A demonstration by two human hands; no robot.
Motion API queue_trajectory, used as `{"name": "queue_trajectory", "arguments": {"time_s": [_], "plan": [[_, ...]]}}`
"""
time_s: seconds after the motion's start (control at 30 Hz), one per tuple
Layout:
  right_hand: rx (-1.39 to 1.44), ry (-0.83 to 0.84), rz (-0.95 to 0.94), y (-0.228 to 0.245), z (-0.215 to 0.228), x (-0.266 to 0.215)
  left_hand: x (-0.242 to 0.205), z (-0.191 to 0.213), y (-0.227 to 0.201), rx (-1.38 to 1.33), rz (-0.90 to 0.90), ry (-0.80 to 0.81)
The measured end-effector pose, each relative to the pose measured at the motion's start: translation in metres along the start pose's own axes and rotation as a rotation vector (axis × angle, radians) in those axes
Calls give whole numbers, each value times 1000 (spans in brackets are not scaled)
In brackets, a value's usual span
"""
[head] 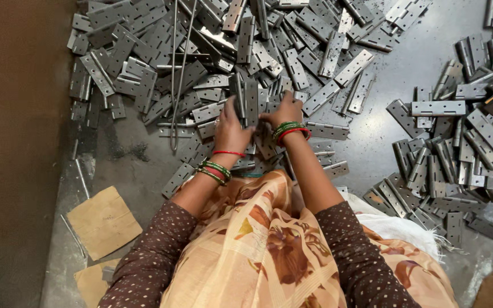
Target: The person sits on the floor and sorts through a large pile of metal hardware parts, picking them up by hand, inspecting them, and placing them into a cardboard box. The person handles the parts one at a time or in small groups.
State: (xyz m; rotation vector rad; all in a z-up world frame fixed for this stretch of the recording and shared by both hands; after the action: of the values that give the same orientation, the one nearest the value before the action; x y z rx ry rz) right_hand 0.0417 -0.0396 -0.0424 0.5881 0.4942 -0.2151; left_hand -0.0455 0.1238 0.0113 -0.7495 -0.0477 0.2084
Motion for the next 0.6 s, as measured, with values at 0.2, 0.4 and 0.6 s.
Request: {"name": "queue_trajectory", "arguments": {"time_s": [0.2, 0.4, 0.6], "plan": [[5, -56, -114, 7, -2, 14, 33, -11, 4, 82, 165, 22], [134, 19, -53, -15, 0, 35, 32, -23, 8, 104, 141, 141], [244, 47, 15, -21, -3, 42, 35, -34, -3, 116, 114, 112]]}}
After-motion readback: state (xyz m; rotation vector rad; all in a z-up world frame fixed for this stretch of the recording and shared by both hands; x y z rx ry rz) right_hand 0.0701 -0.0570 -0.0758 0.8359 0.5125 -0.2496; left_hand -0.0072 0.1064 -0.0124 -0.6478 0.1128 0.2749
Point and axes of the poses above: each hand's wrist, its own x-axis towards the middle knuckle, its own z-axis out of the back of the hand, y = z × x, the point moved 2 cm from there along x, towards the middle knuckle, and after that the axes turned 5 degrees about y, right-handed, at the moved point
